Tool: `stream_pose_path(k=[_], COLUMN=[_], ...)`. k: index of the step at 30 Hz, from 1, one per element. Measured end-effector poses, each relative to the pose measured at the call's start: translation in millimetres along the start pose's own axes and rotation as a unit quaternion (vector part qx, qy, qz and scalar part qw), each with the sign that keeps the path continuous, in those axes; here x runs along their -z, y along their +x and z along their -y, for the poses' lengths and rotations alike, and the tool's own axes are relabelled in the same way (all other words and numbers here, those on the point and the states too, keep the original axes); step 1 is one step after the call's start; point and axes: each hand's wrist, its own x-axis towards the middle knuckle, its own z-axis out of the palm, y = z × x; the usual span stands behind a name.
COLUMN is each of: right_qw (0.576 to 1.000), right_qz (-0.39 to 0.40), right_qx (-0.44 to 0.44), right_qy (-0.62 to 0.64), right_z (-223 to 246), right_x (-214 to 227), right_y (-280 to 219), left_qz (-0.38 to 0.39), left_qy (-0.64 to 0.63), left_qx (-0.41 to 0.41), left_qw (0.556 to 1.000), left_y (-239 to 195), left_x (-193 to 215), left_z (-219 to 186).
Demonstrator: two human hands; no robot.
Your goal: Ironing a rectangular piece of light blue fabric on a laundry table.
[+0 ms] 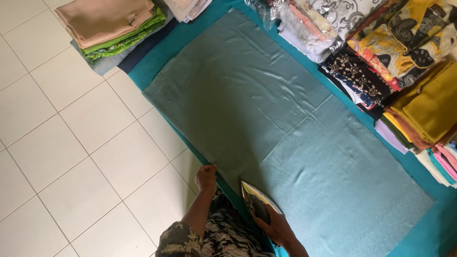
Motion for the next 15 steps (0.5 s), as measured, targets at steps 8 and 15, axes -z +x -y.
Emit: stream_pose_path(k=[8,15], right_qw=[0.999,0.997], right_qz=[0.031,0.021], right_qx=[-0.018,0.072], right_qy=[-0.002,-0.012], right_z=[18,34], right_x=[-1,-5], right_y=[11,29], left_qz=[0.037,0.037], left_qy=[-0.034,-0.021], left_qx=[0.013,0.021], left_qw=[0.999,0.999], left_y=[-9,-6], left_x=[13,11], left_z=[-10,-9])
